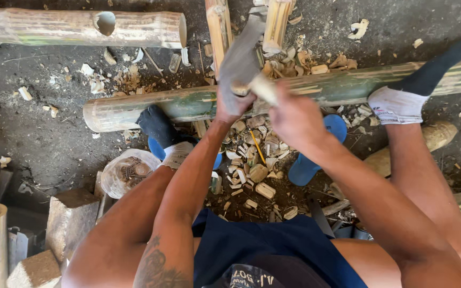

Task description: The person measures a bamboo pole with a tape measure and marks it with a pencil. Then, using a cylindrical wooden tool and a hammer, the person repeatedly strikes the tool to carve a hole into the bamboo pole.

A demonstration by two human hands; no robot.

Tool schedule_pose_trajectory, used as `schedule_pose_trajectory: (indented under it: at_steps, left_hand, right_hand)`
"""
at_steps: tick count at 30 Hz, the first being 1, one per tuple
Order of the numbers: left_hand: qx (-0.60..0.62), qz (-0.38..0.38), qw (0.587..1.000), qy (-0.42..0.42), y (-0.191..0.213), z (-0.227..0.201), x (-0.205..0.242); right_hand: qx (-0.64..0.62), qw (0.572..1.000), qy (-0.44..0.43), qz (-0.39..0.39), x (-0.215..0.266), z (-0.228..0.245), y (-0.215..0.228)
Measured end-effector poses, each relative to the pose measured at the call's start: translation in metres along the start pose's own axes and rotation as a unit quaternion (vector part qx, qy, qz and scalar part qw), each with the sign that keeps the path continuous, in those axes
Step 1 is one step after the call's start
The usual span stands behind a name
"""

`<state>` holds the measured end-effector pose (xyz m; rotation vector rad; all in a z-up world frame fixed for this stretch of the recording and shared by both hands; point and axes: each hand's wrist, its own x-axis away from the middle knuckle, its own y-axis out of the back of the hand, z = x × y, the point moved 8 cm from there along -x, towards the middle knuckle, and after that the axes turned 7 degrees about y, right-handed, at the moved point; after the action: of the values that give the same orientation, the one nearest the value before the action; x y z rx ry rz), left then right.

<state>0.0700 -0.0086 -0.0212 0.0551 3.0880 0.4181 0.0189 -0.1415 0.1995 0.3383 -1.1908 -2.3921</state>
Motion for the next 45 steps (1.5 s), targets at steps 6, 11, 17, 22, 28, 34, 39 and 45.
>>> schedule_pose_trajectory:
  at_steps: [6, 11, 17, 22, 28, 34, 39, 45]
  left_hand:
    - [0.13, 0.01, 0.991, -0.02, 0.006, -0.013, 0.016]
    - [-0.041, 0.011, 0.999, 0.017, 0.001, 0.011, 0.002]
    - [-0.066, 0.025, 0.997, -0.005, -0.016, 0.035, 0.005]
    - [-0.012, -0.064, 0.997, 0.033, -0.007, 0.026, -0.033]
    - [0.139, -0.014, 0.988, -0.067, 0.004, -0.029, -0.009]
    - [0.128, 0.052, 0.989, 0.044, -0.006, -0.002, 0.014]
    - [0.097, 0.015, 0.995, -0.033, -0.011, 0.019, 0.023]
    - [0.168, -0.213, 0.943, 0.191, 0.008, 0.071, 0.017]
  right_hand:
    - [0.054, 0.99, -0.071, 0.111, 0.019, -0.022, -0.021]
    - [-0.03, 0.995, -0.063, -0.068, 0.028, -0.021, 0.011]
    - [0.053, 0.994, -0.074, 0.063, 0.019, -0.062, -0.074]
    - [-0.031, 0.991, -0.131, -0.011, 0.052, -0.088, -0.068]
    - [-0.049, 0.991, -0.089, -0.088, 0.057, -0.053, 0.004]
    - [0.012, 0.994, -0.034, -0.103, 0.045, -0.032, 0.015]
    - [0.135, 0.975, -0.092, 0.15, 0.026, -0.044, -0.058]
    - [0.093, 0.988, -0.116, 0.045, 0.061, -0.042, -0.034]
